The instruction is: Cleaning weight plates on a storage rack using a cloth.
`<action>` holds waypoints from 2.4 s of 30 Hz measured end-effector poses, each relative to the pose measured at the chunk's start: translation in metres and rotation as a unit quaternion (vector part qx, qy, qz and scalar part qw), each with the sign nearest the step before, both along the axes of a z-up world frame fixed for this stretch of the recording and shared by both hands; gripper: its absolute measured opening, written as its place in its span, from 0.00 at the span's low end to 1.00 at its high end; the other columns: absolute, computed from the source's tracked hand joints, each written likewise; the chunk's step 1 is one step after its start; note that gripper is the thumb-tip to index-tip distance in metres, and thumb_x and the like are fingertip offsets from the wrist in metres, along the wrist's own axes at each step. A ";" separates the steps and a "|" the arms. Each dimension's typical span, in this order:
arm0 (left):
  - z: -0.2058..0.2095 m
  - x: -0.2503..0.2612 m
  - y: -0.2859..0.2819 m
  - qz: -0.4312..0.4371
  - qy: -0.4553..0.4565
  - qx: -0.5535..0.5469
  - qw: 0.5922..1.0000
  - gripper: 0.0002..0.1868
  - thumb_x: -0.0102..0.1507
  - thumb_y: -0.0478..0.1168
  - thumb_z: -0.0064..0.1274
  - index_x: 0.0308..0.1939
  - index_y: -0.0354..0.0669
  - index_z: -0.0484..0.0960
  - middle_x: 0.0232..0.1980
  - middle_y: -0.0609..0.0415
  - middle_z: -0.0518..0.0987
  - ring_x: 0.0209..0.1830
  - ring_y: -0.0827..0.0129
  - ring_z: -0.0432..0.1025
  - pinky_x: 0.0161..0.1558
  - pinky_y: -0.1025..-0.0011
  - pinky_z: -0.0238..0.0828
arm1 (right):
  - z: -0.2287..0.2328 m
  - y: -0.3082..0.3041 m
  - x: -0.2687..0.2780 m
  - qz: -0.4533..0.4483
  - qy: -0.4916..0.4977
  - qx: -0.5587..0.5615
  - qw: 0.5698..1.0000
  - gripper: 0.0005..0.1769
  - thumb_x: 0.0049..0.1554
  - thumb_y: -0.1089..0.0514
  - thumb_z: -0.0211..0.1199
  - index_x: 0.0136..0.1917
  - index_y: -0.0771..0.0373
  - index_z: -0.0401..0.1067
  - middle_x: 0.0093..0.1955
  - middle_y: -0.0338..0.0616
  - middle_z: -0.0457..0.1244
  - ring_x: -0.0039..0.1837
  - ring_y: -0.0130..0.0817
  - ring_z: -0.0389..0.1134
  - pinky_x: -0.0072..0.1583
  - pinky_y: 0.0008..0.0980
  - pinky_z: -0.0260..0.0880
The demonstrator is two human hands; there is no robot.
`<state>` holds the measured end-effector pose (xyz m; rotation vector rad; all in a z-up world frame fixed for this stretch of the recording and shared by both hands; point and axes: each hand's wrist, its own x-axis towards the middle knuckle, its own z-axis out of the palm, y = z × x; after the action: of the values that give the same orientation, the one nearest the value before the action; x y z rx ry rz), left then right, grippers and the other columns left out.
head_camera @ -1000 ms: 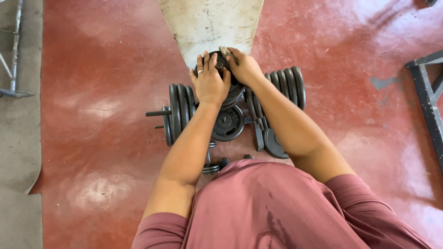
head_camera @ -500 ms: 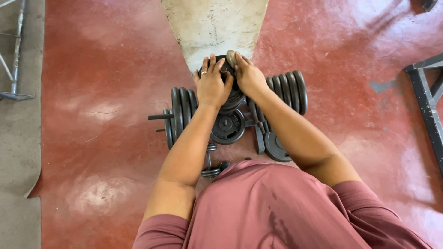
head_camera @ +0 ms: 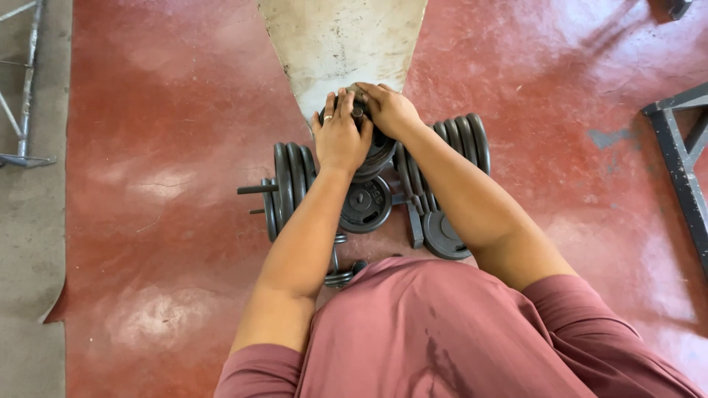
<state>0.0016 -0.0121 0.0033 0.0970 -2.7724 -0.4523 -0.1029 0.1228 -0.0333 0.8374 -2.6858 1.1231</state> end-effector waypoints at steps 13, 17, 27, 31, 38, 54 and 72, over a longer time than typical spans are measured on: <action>-0.008 -0.014 0.000 0.014 0.036 -0.025 0.999 0.32 0.65 0.51 0.46 0.71 0.41 0.67 0.76 0.50 0.68 0.80 0.59 0.54 0.74 0.46 0.45 | -0.009 0.034 0.084 0.008 0.030 -0.141 0.989 0.27 0.69 0.61 0.50 0.79 0.69 0.54 0.82 0.66 0.46 0.82 0.60 0.50 0.77 0.43 0.56; -0.007 -0.006 -0.002 -0.001 0.035 -0.025 0.999 0.31 0.67 0.50 0.45 0.72 0.43 0.66 0.75 0.50 0.69 0.80 0.57 0.54 0.75 0.44 0.46 | 0.008 0.035 0.088 0.014 -0.016 -0.063 0.998 0.29 0.70 0.57 0.48 0.80 0.71 0.53 0.85 0.64 0.37 0.84 0.61 0.43 0.78 0.46 0.51; -0.004 -0.005 -0.003 0.004 0.014 -0.032 0.999 0.37 0.65 0.54 0.51 0.77 0.56 0.59 0.78 0.51 0.65 0.81 0.55 0.52 0.75 0.43 0.44 | 0.060 0.008 0.023 -0.022 -0.209 0.025 0.977 0.28 0.66 0.39 0.52 0.76 0.45 0.63 0.63 0.41 0.69 0.58 0.35 0.72 0.59 0.35 0.70; -0.009 -0.005 0.001 0.020 0.041 -0.033 0.998 0.33 0.67 0.53 0.51 0.75 0.52 0.61 0.76 0.54 0.70 0.80 0.58 0.56 0.74 0.44 0.49 | 0.029 0.015 0.032 -0.031 -0.226 -0.093 0.969 0.25 0.65 0.41 0.56 0.74 0.43 0.65 0.66 0.42 0.68 0.64 0.33 0.71 0.64 0.34 0.70; -0.011 -0.008 -0.003 0.003 0.084 -0.052 0.995 0.30 0.68 0.51 0.51 0.73 0.54 0.62 0.73 0.60 0.74 0.79 0.63 0.57 0.76 0.48 0.50 | -0.025 0.022 0.079 -0.016 -0.099 -0.252 0.963 0.30 0.72 0.63 0.49 0.83 0.61 0.44 0.85 0.56 0.44 0.86 0.48 0.44 0.82 0.41 0.46; -0.005 -0.003 -0.005 0.003 0.055 -0.034 0.998 0.30 0.70 0.58 0.49 0.74 0.62 0.63 0.77 0.55 0.68 0.81 0.59 0.53 0.77 0.45 0.46 | 0.022 0.014 0.003 0.102 -0.212 -0.175 0.956 0.23 0.69 0.54 0.53 0.75 0.56 0.63 0.65 0.42 0.67 0.64 0.27 0.68 0.65 0.27 0.68; -0.021 0.003 0.012 0.121 0.040 0.006 0.992 0.52 0.66 0.78 0.39 0.80 0.48 0.47 0.83 0.41 0.55 0.85 0.48 0.45 0.77 0.32 0.34 | 0.002 0.063 0.122 -0.094 -0.096 -0.432 0.892 0.19 0.67 0.70 0.51 0.70 0.70 0.67 0.67 0.49 0.66 0.67 0.31 0.67 0.68 0.24 0.64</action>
<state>0.0046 -0.0003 -0.0178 0.4048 -2.6353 -0.3991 0.0188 0.1861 -0.0309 0.3026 -1.9327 2.1452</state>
